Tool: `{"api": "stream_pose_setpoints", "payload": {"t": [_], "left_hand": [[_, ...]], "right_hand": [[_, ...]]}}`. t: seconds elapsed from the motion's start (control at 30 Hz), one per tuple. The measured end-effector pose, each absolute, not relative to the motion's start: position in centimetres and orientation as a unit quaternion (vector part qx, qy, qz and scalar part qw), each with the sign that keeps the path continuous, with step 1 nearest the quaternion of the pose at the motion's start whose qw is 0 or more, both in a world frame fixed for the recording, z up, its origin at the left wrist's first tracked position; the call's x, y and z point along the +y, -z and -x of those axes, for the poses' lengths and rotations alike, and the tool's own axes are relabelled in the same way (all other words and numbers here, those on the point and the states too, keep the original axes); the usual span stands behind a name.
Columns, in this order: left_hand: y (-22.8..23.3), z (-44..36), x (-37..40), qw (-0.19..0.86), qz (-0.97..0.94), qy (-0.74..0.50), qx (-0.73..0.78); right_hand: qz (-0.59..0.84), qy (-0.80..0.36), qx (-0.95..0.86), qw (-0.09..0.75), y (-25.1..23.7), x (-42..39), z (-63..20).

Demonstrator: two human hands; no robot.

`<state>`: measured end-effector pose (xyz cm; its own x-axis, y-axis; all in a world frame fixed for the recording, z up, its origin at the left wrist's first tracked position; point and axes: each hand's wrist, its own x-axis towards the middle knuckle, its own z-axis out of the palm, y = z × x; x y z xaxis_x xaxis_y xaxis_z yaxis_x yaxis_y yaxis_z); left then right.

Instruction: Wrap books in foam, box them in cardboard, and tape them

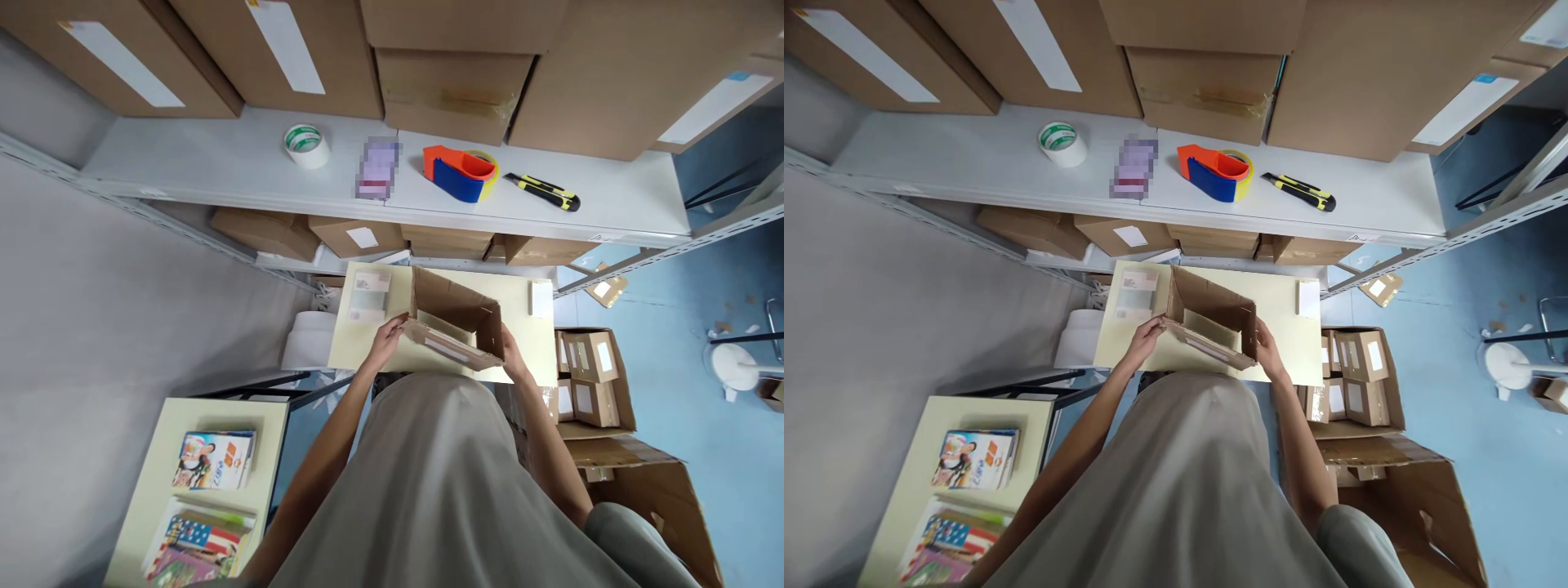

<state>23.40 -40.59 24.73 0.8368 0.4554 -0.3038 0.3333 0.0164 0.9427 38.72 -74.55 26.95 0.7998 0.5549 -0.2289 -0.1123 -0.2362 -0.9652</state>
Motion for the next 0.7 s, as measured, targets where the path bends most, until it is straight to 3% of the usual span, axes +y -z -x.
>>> {"api": "stream_pose_setpoints", "payload": {"t": [0.27, 0.7], "left_hand": [[-28.7, -23.9, -40.0, 0.724, -0.621, -0.013, 0.3], [-30.6, -24.5, -40.5, 0.646, -0.704, -0.005, 0.295]], "right_hand": [[0.691, -0.366, -0.021, 0.623, -29.0, -76.6, -39.2], [0.74, -0.301, -0.03, 0.6, -33.2, -73.6, -40.2]]}}
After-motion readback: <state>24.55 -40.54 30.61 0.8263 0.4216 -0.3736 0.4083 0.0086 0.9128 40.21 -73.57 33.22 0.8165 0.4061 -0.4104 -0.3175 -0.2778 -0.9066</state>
